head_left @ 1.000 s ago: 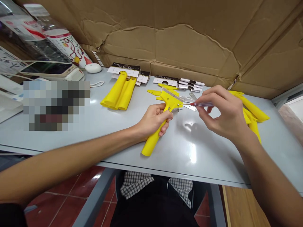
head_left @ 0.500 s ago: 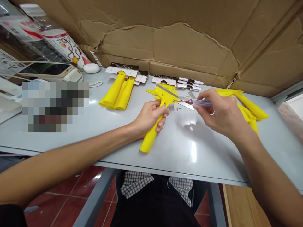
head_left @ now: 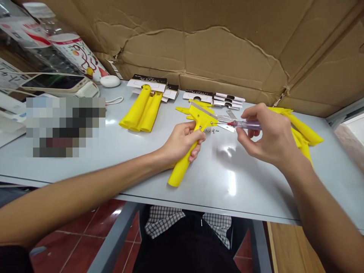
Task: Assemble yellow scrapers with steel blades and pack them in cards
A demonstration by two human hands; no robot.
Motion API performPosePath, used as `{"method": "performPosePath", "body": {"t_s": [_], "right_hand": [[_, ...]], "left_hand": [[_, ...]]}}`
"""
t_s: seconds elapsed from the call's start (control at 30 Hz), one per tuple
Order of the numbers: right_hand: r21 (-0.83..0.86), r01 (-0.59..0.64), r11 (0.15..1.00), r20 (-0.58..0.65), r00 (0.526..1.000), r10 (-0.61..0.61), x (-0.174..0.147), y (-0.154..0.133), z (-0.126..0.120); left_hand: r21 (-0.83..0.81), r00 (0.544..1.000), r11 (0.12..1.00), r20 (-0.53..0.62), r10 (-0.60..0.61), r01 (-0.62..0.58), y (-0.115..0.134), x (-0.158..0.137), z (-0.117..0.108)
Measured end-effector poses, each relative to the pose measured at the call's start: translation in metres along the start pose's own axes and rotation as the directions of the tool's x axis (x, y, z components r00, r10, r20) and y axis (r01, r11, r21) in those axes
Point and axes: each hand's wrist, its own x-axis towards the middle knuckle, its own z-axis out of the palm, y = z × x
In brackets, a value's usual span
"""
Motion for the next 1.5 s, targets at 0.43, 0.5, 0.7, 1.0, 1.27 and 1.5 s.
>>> {"method": "performPosePath", "body": {"t_s": [0.43, 0.5, 0.7, 1.0, 1.27, 1.5], "right_hand": [[-0.141, -0.079, 0.987, -0.058, 0.996, 0.071, -0.0015, 0.0027, 0.007], [-0.071, -0.08, 0.994, -0.022, 0.997, 0.079, -0.0009, 0.0015, 0.005], [0.05, -0.038, 0.998, 0.018, 0.999, 0.037, -0.002, 0.003, 0.0054], [-0.012, -0.056, 0.998, -0.027, 0.998, 0.056, -0.0012, 0.0025, 0.0064], [0.073, -0.012, 0.997, -0.02, 1.0, 0.013, -0.0023, -0.0009, 0.0038], [-0.06, -0.052, 0.997, -0.122, 0.992, 0.045, -0.0019, 0.0023, 0.0091]], "left_hand": [[0.002, 1.0, 1.0, -0.031, 0.004, -0.004, 0.0044, 0.0016, 0.0001], [0.014, 1.0, 1.0, -0.026, 0.012, -0.012, 0.0046, 0.0017, -0.0001], [0.008, 0.999, 1.0, -0.039, 0.015, -0.015, 0.0073, 0.0029, -0.0005], [0.044, 1.0, 0.999, -0.001, 0.027, -0.027, 0.0047, 0.0041, -0.0034], [0.01, 0.999, 1.0, -0.029, 0.021, -0.021, 0.0049, 0.0064, -0.0035], [0.001, 1.0, 1.0, -0.011, 0.019, -0.019, 0.0032, 0.0047, -0.0021]]}}
